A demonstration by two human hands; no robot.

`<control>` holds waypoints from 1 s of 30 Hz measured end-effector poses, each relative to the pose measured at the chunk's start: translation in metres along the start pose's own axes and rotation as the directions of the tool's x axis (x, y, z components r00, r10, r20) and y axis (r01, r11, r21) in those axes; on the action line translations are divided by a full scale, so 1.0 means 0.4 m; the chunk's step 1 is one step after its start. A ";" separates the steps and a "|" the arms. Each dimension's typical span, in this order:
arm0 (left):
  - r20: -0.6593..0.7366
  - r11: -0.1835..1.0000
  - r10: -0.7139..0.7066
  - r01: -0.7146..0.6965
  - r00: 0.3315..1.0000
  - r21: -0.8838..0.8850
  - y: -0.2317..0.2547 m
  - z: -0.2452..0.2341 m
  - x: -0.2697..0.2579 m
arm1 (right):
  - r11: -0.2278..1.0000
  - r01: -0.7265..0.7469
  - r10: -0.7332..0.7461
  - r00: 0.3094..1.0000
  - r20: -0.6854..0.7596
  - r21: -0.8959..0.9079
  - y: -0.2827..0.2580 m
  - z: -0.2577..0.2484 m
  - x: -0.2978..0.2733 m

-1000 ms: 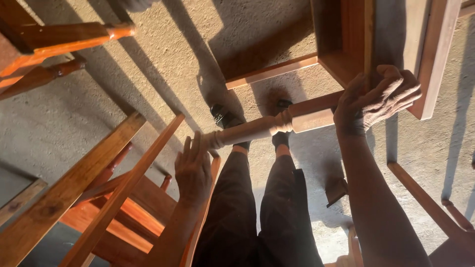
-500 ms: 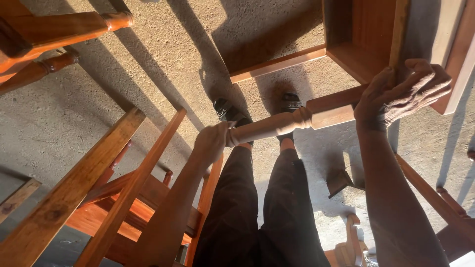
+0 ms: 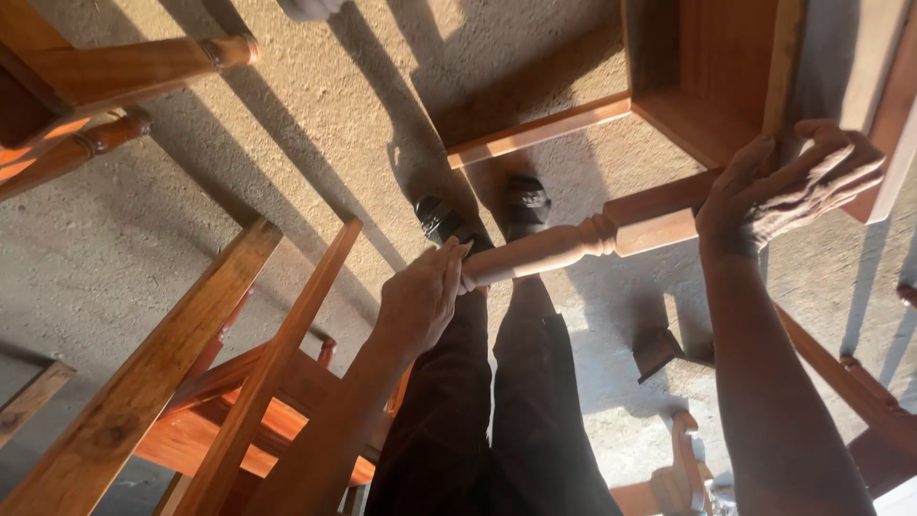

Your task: Sanding the wooden legs and frame of a stool using sandpaper.

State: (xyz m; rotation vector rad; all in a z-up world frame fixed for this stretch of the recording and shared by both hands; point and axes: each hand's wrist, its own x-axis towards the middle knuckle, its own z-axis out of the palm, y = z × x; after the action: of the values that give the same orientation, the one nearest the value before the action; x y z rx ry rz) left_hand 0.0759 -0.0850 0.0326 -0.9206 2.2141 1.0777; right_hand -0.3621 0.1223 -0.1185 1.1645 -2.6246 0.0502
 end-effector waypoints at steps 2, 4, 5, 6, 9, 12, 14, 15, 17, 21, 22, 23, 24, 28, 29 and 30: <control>-0.437 0.991 0.076 -0.115 0.896 -0.063 -0.002 0.024 -0.013 | 0.987 -0.057 0.041 0.993 0.107 0.150 -0.010 -0.019 -0.013; 0.144 0.890 -0.250 0.285 0.958 -0.356 0.008 0.013 0.031 | 0.999 0.050 -0.050 0.998 0.032 -0.010 -0.022 -0.037 -0.001; 0.145 0.892 -0.247 0.283 0.958 -0.352 0.025 -0.005 0.032 | 0.999 0.044 -0.044 0.999 0.031 -0.011 -0.044 -0.064 0.002; 0.293 0.969 -0.189 0.225 0.937 -0.097 0.039 -0.030 0.050 | 0.991 0.085 -0.092 0.994 -0.061 -0.101 -0.069 -0.076 0.030; 0.085 0.999 -0.038 0.037 0.996 0.019 0.036 0.003 0.035 | 1.000 -0.026 0.026 0.999 -0.037 0.011 -0.133 -0.124 0.107; -0.334 0.999 0.041 -0.035 0.942 0.024 0.075 0.011 -0.036 | 0.969 -0.116 0.103 0.992 0.072 0.217 -0.165 -0.168 0.111; -0.424 0.989 0.056 0.008 0.904 0.149 0.098 0.001 -0.053 | 0.968 -0.041 0.049 0.998 -0.028 0.247 -0.193 -0.199 0.129; -0.311 0.996 -0.064 0.079 0.948 0.037 0.101 0.008 -0.056 | 0.996 0.068 -0.077 0.981 -0.178 -0.058 -0.210 -0.224 0.141; -0.235 0.986 -0.163 0.152 0.958 -0.065 0.105 0.008 -0.020 | 0.925 0.109 -0.240 0.912 -0.334 -0.365 -0.220 -0.226 0.178; -0.126 0.948 -0.303 0.286 0.945 -0.137 0.150 0.016 -0.039 | 0.972 -0.034 0.032 0.999 0.016 0.231 -0.199 -0.220 0.129; -0.232 0.960 -0.279 0.268 0.932 -0.077 0.159 0.017 -0.043 | 0.963 -0.027 0.030 1.000 -0.005 0.267 -0.205 -0.224 0.132; -0.226 0.959 -0.282 0.271 0.932 -0.078 0.142 0.042 -0.035 | 0.963 -0.028 0.029 1.000 0.002 0.267 -0.203 -0.231 0.119; -0.174 0.954 -0.299 0.301 0.938 -0.016 0.122 0.059 -0.003 | 0.959 -0.041 0.049 0.999 -0.021 0.279 -0.205 -0.223 0.131; -0.166 0.964 -0.247 0.259 0.955 0.056 0.107 0.090 0.004 | 0.975 -0.047 0.048 0.999 0.001 0.218 -0.197 -0.210 0.136; -0.158 0.964 -0.250 0.262 0.955 0.055 0.119 0.084 -0.004 | 0.975 -0.048 0.047 0.999 0.009 0.216 -0.196 -0.200 0.136; -0.263 0.963 -0.260 0.268 0.929 -0.004 0.137 0.084 -0.024 | 0.972 -0.037 0.043 0.999 -0.024 0.232 -0.191 -0.200 0.128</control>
State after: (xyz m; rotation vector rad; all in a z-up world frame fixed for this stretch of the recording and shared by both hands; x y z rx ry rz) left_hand 0.0457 -0.0293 0.0466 -1.3705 2.2196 0.8326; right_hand -0.3207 0.0447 -0.0341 1.1714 -2.6716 0.3883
